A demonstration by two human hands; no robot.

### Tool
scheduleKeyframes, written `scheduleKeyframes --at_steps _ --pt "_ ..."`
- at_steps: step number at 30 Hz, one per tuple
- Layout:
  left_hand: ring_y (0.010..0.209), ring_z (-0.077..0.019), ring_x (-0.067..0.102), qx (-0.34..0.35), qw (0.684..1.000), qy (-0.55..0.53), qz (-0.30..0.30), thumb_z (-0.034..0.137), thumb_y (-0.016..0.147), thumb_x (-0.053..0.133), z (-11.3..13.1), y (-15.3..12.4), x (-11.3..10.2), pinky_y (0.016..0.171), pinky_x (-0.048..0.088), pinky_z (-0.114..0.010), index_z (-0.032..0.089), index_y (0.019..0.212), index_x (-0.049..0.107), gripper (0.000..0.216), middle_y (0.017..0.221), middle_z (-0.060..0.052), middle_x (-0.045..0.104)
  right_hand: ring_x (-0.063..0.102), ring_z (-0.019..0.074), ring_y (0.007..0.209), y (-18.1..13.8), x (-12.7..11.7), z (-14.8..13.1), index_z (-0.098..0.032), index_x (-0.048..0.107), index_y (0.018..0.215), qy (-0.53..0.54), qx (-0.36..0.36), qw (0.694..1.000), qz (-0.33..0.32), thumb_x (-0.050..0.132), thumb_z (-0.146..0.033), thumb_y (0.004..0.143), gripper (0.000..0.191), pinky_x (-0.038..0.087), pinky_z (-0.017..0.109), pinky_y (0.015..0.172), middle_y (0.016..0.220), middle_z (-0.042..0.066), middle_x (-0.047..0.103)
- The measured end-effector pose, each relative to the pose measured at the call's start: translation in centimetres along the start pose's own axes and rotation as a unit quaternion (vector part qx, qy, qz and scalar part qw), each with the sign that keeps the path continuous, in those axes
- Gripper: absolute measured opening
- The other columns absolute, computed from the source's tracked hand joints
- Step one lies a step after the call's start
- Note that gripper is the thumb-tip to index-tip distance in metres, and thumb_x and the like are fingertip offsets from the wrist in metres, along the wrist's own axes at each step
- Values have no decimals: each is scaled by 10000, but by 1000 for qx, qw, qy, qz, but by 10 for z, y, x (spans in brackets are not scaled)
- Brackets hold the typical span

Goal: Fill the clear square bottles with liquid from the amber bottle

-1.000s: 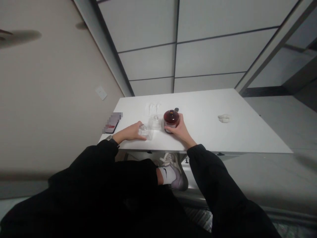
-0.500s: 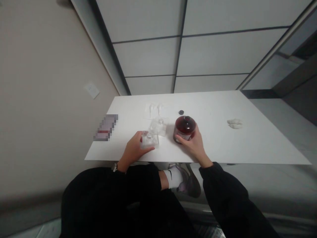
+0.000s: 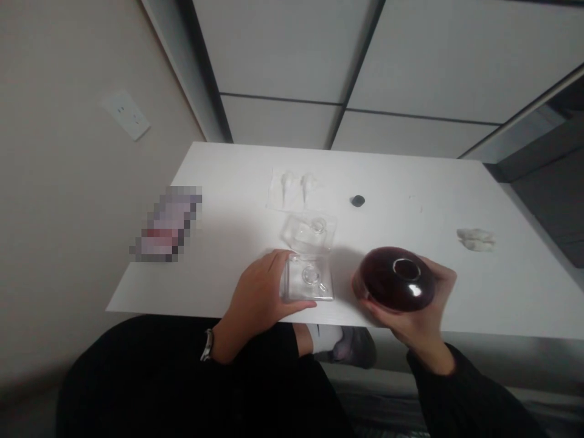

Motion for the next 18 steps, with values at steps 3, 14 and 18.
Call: scheduleKeyframes --at_steps 3,14,18 --pt "1087 -370 721 5 1000 8 2 610 769 904 0 0 0 920 608 -525 169 1294 559 767 1188 -146 727 742 348 1092 14 -5 -13 -307 556 1453 13 -25 996 -79 942 -399 750 808 653 550 897 1265 121 709" --pt "1077 -344 729 -20 1000 -20 -13 642 715 919 2 3 -4 910 605 -480 232 1268 624 749 1181 -98 749 755 352 1185 44 -12 -27 -373 563 1506 -47 -64 966 -245 907 -423 817 772 649 533 948 1365 105 751" --pt "1090 -346 731 -23 999 -26 -14 643 688 936 1 4 -4 909 600 -467 241 1270 625 773 1197 -92 750 761 343 1172 49 -10 -32 -389 548 1528 -90 -101 955 -263 894 -437 831 780 655 506 932 1392 99 739"
Point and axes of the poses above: each hand's wrist, its own y-axis towards the middle knuckle, its own x-axis out of the palm, z = x × y, the point moved 4 cm from there along y, towards the middle knuckle
